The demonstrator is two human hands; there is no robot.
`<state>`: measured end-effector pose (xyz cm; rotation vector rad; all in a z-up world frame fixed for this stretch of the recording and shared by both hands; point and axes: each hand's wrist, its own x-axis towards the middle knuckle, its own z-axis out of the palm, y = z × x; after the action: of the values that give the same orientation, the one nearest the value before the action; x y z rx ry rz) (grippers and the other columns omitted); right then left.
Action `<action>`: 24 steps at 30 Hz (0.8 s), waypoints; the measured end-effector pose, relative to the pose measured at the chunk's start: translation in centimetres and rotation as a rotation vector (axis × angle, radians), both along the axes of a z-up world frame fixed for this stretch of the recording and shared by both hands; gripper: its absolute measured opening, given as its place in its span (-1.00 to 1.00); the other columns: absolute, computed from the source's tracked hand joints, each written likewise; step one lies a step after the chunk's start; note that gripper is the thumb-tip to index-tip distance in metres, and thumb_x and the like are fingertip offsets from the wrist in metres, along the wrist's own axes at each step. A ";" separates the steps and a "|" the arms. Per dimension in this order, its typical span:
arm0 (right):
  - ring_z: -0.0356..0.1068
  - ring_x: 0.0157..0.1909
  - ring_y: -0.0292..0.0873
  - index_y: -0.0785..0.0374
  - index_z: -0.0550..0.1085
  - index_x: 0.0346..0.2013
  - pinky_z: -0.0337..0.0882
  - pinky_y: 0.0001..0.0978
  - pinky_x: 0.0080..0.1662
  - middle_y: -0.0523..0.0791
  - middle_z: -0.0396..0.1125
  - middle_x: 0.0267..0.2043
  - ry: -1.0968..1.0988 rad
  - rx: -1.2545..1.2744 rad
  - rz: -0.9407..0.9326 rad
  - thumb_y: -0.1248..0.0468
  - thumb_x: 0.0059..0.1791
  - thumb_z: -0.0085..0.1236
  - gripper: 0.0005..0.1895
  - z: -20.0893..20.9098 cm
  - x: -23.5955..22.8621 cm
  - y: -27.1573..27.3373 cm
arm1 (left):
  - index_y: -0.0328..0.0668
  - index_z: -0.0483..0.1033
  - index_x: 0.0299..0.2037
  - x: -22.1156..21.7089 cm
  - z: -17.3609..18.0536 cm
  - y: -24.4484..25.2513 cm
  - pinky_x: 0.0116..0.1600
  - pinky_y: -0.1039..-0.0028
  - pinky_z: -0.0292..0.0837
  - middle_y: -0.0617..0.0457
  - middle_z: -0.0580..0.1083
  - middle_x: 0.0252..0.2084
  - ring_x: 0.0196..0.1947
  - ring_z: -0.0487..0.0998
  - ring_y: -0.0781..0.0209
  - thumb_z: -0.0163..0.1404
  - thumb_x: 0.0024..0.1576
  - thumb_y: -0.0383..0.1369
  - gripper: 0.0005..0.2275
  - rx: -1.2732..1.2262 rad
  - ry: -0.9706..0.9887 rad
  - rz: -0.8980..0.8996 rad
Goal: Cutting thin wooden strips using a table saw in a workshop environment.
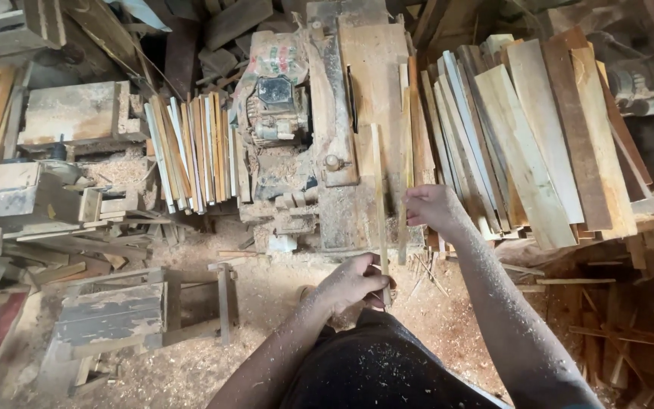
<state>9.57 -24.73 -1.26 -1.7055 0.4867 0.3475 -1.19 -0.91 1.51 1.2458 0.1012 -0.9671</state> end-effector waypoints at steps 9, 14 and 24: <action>0.55 -0.30 -0.12 0.09 0.65 -0.14 0.56 -0.22 -0.24 -0.01 0.50 -0.32 -0.250 -0.462 0.026 0.26 -0.01 0.20 -0.82 3.4 2.3 -4.1 | -0.53 0.33 0.08 1.6 -0.1 -0.6 -0.31 0.27 0.72 -0.17 0.46 -0.35 -0.46 0.64 0.02 0.16 0.12 -0.49 -0.62 -0.031 -0.004 0.033; 0.55 -0.27 -0.20 -0.18 0.66 -0.09 0.53 -0.32 -0.10 -0.23 0.52 -0.42 -0.230 -0.713 0.058 0.04 0.02 0.12 -0.76 9.3 0.5 -1.3 | -0.49 0.40 0.07 2.5 -0.7 -0.8 -0.33 0.24 0.72 -0.20 0.49 -0.37 -0.47 0.65 -0.01 0.18 0.11 -0.49 -0.64 -0.060 -0.018 0.057; 0.57 -0.34 -0.05 0.40 0.45 0.21 0.59 -0.26 -0.18 0.24 0.48 -0.28 0.103 -0.043 0.099 0.08 0.01 0.25 -0.42 -2.5 -1.4 3.3 | -0.50 0.46 0.03 4.3 -0.9 -1.0 -0.38 0.30 0.72 -0.15 0.48 -0.39 -0.49 0.64 0.04 0.15 0.13 -0.47 -0.69 -0.082 -0.012 0.106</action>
<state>8.19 -21.43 -3.76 -1.7629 0.4890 0.5021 3.12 -1.92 0.58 1.1594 0.1154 -0.8638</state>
